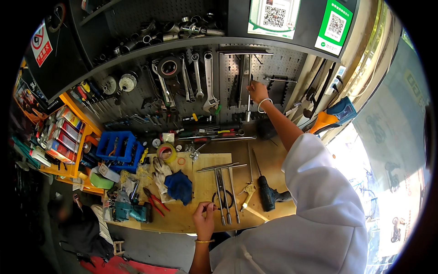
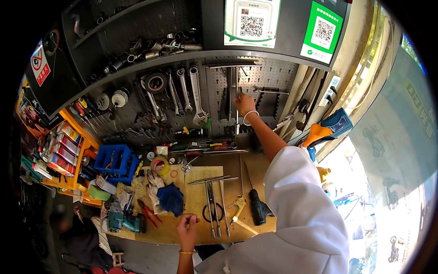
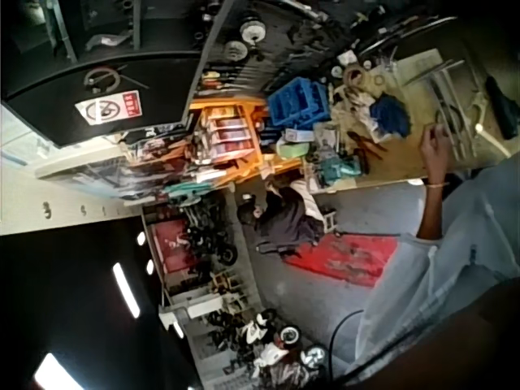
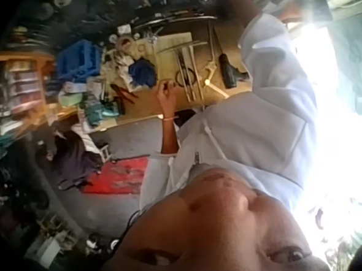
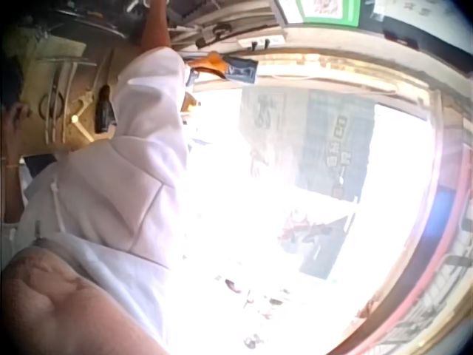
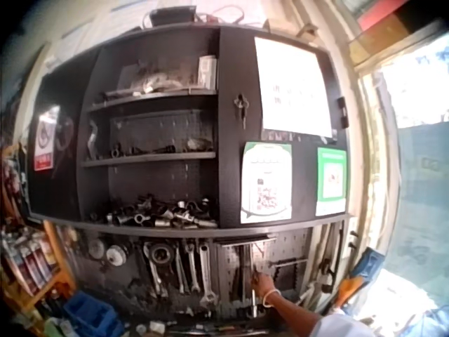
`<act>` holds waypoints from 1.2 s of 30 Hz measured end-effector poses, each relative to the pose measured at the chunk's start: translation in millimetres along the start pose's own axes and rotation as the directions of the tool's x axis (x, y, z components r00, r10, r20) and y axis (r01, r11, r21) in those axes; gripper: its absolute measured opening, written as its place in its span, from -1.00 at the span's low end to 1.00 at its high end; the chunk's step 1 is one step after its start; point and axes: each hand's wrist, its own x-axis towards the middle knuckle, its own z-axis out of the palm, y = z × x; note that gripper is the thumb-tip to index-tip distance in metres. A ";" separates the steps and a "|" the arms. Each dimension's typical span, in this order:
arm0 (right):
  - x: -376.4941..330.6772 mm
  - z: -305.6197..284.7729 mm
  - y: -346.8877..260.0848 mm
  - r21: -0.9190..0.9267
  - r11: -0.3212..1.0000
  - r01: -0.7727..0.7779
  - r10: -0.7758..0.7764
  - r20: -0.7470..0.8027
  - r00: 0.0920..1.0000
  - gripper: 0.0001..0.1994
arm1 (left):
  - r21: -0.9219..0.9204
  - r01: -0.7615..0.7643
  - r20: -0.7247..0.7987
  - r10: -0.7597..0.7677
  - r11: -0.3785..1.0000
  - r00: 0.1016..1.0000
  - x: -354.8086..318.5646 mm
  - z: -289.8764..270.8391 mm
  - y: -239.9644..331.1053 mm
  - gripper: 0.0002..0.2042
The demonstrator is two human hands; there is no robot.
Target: The person assembles a T-handle wrench by attaching a socket to a metal rod and then fitting a T-bar handle. They repeatedly pick up, inspect, and reassemble the components on a cluttered workbench in a workshop.
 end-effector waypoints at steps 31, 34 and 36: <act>31.5 31.1 11.7 -0.047 0.999 0.016 -0.015 0.031 0.999 -0.75 | 0.060 -0.031 -0.016 0.032 0.998 0.999 -6.1 -2.6 4.0 -0.85; 17.8 28.2 35.6 0.060 0.997 0.055 -0.050 -0.080 0.995 -0.72 | 0.070 -0.039 0.004 0.039 0.997 0.999 -6.8 -2.2 1.3 -0.85; -8.3 30.6 49.1 -0.001 0.998 0.065 -0.064 -0.248 0.967 -0.72 | 0.081 -0.057 0.032 0.055 0.995 0.998 -4.7 -1.3 0.2 -0.85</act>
